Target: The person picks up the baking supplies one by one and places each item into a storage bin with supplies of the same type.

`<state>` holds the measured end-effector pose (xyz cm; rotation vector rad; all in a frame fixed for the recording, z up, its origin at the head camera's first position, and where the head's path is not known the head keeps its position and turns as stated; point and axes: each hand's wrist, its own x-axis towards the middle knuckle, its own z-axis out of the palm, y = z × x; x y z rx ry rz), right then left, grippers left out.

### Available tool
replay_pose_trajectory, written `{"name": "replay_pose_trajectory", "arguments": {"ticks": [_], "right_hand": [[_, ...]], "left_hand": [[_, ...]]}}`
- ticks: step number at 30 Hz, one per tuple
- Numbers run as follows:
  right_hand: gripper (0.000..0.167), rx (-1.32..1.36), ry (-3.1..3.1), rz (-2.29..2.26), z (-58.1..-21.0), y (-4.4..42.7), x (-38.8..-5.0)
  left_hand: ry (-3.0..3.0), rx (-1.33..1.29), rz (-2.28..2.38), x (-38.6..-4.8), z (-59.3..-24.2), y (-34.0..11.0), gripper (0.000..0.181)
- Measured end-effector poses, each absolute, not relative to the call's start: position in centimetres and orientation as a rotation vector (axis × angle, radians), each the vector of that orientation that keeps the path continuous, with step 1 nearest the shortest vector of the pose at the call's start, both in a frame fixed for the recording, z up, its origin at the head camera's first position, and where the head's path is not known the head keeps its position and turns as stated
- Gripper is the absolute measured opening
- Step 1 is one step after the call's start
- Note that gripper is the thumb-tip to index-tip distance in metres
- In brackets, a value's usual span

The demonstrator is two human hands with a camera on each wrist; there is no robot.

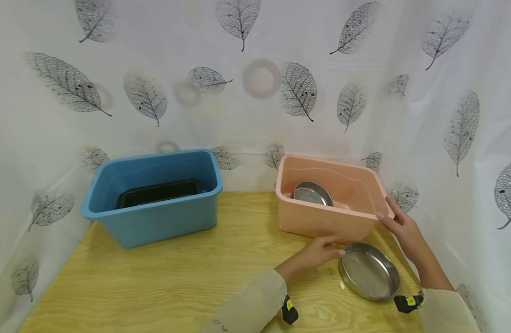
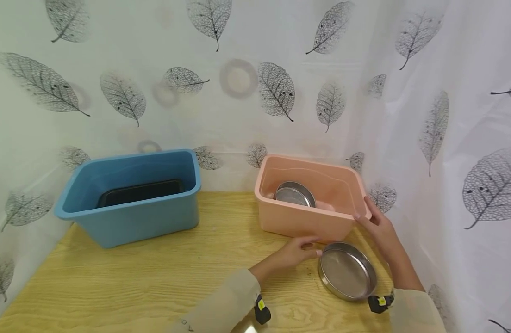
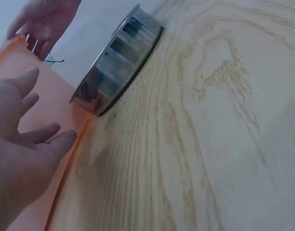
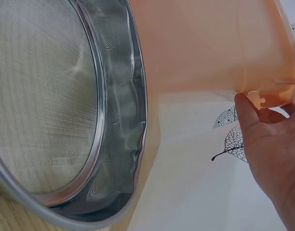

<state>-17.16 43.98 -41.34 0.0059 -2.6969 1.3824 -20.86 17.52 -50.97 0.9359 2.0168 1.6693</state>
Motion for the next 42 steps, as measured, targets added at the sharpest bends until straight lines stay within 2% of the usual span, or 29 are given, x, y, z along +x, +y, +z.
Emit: {"name": "replay_pose_trajectory", "arguments": {"ticks": [11,20,42], "right_hand": [[0.069,0.035,-2.607,1.486,-42.0,44.1,-17.3],[0.069,0.039,-2.579,1.548,-42.1,44.0,-17.3],[0.071,0.055,-2.523,1.64,-42.1,43.7,-17.3]], "left_hand": [[2.03,0.993,1.591,-21.0,-51.8,17.9,0.044],[2.021,0.931,1.555,-20.4,-52.3,18.7,0.04],[2.167,0.962,1.377,-20.0,-52.5,18.6,0.046]]}}
